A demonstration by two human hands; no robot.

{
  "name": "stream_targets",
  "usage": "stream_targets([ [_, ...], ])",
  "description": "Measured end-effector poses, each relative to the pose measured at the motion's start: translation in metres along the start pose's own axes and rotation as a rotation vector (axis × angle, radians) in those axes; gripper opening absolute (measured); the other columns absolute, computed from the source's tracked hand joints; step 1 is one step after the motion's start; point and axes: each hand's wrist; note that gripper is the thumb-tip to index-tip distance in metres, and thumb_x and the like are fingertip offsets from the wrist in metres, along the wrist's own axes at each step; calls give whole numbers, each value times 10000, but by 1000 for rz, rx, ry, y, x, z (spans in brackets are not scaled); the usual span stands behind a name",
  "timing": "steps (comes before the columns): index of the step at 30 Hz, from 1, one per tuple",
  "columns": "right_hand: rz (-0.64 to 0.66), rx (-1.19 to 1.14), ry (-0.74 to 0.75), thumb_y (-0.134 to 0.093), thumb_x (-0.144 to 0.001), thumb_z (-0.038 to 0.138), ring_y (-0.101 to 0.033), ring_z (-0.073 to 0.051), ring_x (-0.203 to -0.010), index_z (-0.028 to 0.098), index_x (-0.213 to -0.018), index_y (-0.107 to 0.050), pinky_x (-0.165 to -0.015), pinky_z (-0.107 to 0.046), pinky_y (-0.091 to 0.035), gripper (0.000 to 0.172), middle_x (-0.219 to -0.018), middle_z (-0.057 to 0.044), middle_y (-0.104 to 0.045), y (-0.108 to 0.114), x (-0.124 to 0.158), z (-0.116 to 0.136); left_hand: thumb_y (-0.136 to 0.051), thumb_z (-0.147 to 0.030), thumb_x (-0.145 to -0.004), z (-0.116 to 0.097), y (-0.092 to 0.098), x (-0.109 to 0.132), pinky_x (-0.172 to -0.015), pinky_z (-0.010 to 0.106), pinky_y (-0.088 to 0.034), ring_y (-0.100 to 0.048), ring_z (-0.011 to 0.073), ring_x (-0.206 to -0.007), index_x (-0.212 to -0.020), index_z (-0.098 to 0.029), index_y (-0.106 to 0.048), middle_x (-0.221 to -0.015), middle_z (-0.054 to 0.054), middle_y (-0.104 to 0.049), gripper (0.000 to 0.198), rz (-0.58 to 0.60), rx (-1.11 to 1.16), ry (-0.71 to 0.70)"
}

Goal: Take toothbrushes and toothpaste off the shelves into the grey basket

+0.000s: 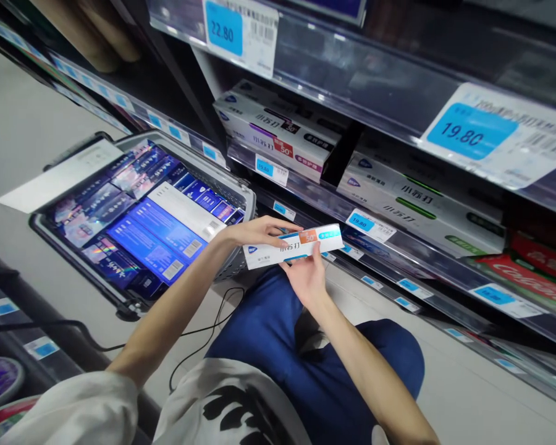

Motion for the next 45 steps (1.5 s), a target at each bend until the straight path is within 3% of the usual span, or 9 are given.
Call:
stream_targets([
  [3,-15,-2,-2,-634,-894,530,-638,-219,-1148,224,-1188,-649,-1031,-461,-527,425,-1212,-51,-706,0,1,0,-781,-405,-808,2,0,0,-642,217,-517,-710,182,-829,-1438,-223,-537,-1074,86,-758,700,-10,-13,21],
  [6,-15,-5,1,-642,-890,525,-646,-222,-1135,231,-1190,-649,-1023,-461,-530,420,-1196,-45,-712,-1,2,0,-751,-422,-836,1,-1,0,-646,205,-504,-701,162,-811,-1413,-236,-566,-1021,67,-767,633,-24,17,31],
  [10,-13,-13,3,-655,-886,510,-648,-225,-1133,232,-1172,-657,-1023,-467,-529,399,-1176,-42,-721,0,1,0,-742,-412,-846,0,-1,-1,-718,230,-523,-702,173,-880,-1382,-226,-597,-1065,78,-759,585,-41,44,27],
  [17,-16,-10,-8,-654,-885,516,-653,-221,-1132,235,-1168,-658,-1022,-470,-533,399,-1176,-28,-723,2,-1,0,-734,-409,-851,2,-1,-1,-672,223,-507,-702,171,-848,-1399,-224,-578,-1055,80,-761,600,-35,44,26],
  [35,-24,17,-14,-613,-903,547,-654,-228,-1128,249,-1180,-647,-1015,-475,-532,408,-1190,-28,-717,2,0,0,-741,-416,-844,-3,-3,0,-737,240,-517,-700,189,-916,-1396,-195,-578,-1096,95,-752,617,-45,61,50],
  [41,-111,28,-10,-534,-947,551,-685,-189,-994,212,-1142,-655,-880,-356,-581,409,-1088,-34,-740,-5,0,3,-683,-436,-882,-9,-6,-1,-748,247,-528,-653,224,-1089,-1359,-193,-597,-1325,133,-646,542,-85,35,74],
  [45,-101,63,-114,-442,-953,625,-626,-145,-639,171,-1099,-653,-603,-270,-557,522,-793,-26,-691,-6,2,9,-683,-425,-880,-1,-4,-4,-795,311,-558,-626,255,-1160,-1426,-241,-513,-1409,150,-565,601,-52,71,37],
])
Point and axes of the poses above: each hand's wrist, its own x-axis away from the middle knuckle, its own y-axis out of the back of the hand, z = x × y
